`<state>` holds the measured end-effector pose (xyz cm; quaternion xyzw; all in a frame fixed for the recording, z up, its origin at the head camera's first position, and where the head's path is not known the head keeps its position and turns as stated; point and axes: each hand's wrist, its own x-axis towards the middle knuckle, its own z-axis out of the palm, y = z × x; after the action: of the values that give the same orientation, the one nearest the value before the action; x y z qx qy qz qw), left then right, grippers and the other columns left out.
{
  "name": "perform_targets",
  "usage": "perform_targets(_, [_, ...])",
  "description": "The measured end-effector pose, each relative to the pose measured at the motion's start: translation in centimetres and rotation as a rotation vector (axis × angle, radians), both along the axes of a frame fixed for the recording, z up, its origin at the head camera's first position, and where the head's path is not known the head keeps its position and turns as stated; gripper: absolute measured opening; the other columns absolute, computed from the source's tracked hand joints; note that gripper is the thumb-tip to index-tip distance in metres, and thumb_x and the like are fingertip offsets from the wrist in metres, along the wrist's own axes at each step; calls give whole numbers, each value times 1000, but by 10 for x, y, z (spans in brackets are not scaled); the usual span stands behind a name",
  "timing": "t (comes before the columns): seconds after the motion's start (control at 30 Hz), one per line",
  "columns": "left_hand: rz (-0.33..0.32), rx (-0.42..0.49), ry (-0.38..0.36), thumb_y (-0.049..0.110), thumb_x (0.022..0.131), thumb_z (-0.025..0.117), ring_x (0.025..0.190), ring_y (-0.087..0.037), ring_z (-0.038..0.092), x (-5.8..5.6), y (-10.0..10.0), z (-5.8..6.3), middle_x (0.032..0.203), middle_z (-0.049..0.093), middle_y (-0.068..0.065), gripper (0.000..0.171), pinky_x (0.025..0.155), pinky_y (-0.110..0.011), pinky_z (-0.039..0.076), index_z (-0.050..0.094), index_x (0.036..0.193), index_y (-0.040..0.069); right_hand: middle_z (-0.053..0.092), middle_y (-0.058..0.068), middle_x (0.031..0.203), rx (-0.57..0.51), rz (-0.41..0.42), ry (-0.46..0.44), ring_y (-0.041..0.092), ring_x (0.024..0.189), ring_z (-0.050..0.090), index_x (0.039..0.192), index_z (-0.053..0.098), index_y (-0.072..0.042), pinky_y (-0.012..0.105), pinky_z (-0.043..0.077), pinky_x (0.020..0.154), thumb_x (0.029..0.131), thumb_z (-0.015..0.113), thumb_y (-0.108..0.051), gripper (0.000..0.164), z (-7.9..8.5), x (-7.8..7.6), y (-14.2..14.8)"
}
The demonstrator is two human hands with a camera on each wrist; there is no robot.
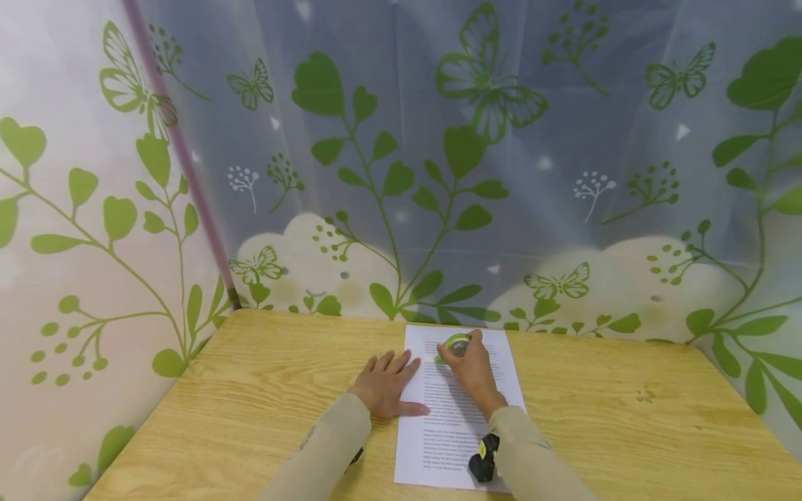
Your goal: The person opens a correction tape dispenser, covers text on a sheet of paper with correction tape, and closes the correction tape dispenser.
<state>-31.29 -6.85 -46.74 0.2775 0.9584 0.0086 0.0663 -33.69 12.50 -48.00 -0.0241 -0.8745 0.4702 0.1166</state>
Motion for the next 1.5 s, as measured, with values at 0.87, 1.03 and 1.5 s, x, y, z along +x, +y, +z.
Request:
perform_targets(0.87, [2, 11, -6, 77, 83, 41, 141, -33, 18, -5, -1, -7, 158, 19, -3, 92, 110, -53, 19, 21, 154, 21, 59, 17, 87, -11, -10, -4, 25, 73, 59, 115, 37, 3, 38, 48, 65, 88, 71, -28, 54, 0, 3, 10])
perform_targets(1.03, [8, 4, -8, 78, 82, 40, 142, -33, 17, -6, -1, -9, 158, 18, -2, 93, 110, -53, 19, 21, 154, 22, 59, 17, 88, 1, -16, -16, 26, 73, 59, 118, 37, 4, 39, 48, 64, 88, 70, -30, 56, 1, 4, 14])
perform_targets(1.5, [12, -5, 5, 78, 82, 41, 141, -32, 19, -6, -1, -9, 157, 20, -2, 93, 110, -53, 20, 23, 154, 22, 58, 16, 87, 27, -17, -21, 25, 74, 58, 116, 36, 3, 40, 47, 67, 88, 70, -31, 55, 1, 4, 18])
